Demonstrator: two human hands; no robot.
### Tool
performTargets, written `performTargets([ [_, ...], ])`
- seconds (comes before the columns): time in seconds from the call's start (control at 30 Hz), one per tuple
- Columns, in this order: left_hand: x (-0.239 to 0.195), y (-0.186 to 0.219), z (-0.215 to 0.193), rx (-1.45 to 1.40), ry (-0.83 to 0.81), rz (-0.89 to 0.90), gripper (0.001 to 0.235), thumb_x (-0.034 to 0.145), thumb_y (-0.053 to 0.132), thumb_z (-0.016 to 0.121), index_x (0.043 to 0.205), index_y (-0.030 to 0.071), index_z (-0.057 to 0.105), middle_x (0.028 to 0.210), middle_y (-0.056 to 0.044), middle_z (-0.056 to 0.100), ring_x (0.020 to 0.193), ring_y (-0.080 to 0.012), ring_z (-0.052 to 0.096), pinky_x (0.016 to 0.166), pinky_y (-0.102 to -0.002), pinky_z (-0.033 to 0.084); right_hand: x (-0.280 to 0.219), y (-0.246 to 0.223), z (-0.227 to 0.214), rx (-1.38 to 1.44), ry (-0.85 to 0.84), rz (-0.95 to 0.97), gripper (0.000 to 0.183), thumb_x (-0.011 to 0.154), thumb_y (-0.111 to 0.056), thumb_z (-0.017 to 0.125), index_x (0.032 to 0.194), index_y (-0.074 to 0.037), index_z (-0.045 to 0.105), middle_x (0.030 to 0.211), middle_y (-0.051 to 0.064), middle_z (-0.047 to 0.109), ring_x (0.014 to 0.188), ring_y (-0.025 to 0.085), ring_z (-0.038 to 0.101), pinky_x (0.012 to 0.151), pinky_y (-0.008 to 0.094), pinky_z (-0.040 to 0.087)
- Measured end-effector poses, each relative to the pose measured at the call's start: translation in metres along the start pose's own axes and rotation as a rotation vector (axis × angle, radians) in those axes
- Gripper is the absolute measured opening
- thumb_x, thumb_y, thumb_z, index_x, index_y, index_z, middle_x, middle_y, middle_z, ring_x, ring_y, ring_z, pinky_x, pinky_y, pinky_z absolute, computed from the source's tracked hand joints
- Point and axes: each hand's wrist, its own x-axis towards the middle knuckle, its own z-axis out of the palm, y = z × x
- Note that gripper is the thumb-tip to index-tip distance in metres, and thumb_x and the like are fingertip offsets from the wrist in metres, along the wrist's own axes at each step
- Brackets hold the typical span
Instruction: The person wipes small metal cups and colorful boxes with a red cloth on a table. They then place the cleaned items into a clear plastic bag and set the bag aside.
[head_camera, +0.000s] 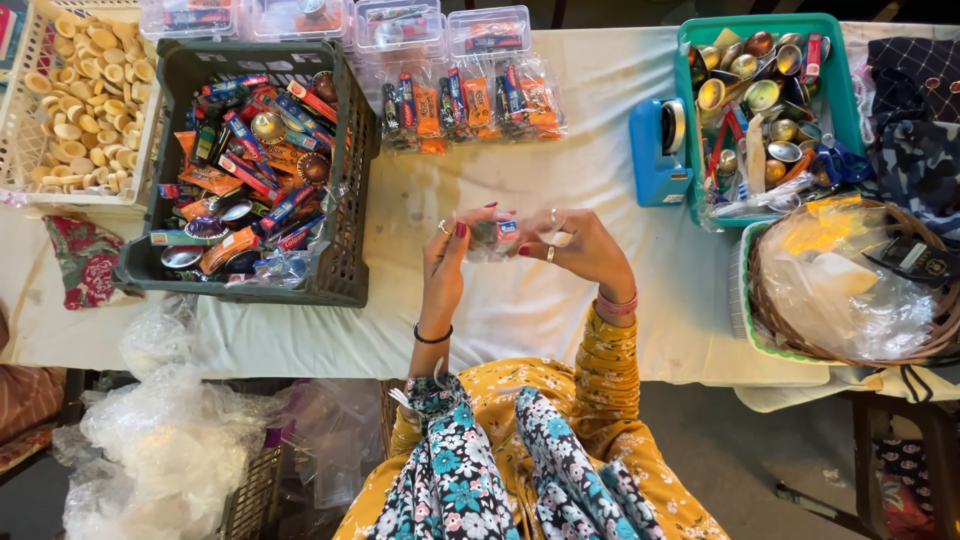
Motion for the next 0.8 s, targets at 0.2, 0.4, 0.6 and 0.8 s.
performTargets([
  [0.2,-0.001,-0.017,-0.009,0.018,0.037,-0.106,0.041,0.113,0.029,0.046,0.131,-0.001,0.068,0.132,-0.014,0.072,0.110,-0.0163,0.062,0.091,-0.030,0.043,-0.001,-0.024,-0.004,-0.032,0.025,-0.101,0.020,0.087,0.000,0.078,0.107,-0.001,0.077,0.107,0.009,0.079,0.099,0.014,0.073,0.089,0.028,0.057],
  [0.4,-0.006,-0.050,-0.019,-0.262,0.055,-0.086,0.040,0.114,0.027,0.047,0.135,-0.004,0.062,0.145,-0.019,0.060,0.130,-0.0219,0.059,0.115,-0.039,0.044,-0.008,0.012,-0.012,0.246,0.048,-0.054,0.025,0.094,0.010,0.066,0.116,0.002,0.074,0.105,0.011,0.076,0.098,0.013,0.070,0.089,0.028,0.057],
  [0.6,0.000,-0.071,-0.019,-0.297,0.049,-0.100,0.042,0.113,0.027,0.047,0.137,-0.005,0.060,0.147,-0.018,0.059,0.131,-0.0243,0.060,0.113,-0.042,0.046,0.001,-0.016,-0.013,0.412,0.231,0.132,0.059,0.073,0.019,0.034,0.116,0.002,0.070,0.106,0.011,0.077,0.088,0.013,0.073,0.076,0.024,0.058],
  [0.8,-0.020,-0.129,-0.041,0.149,0.240,-0.252,0.047,0.111,0.031,0.045,0.146,0.001,0.056,0.145,-0.019,0.062,0.127,-0.0268,0.062,0.114,-0.045,0.046,-0.002,0.042,-0.036,0.068,0.465,0.029,0.029,0.099,0.011,0.053,0.121,0.003,0.070,0.112,0.008,0.074,0.103,0.010,0.067,0.092,0.022,0.053],
])
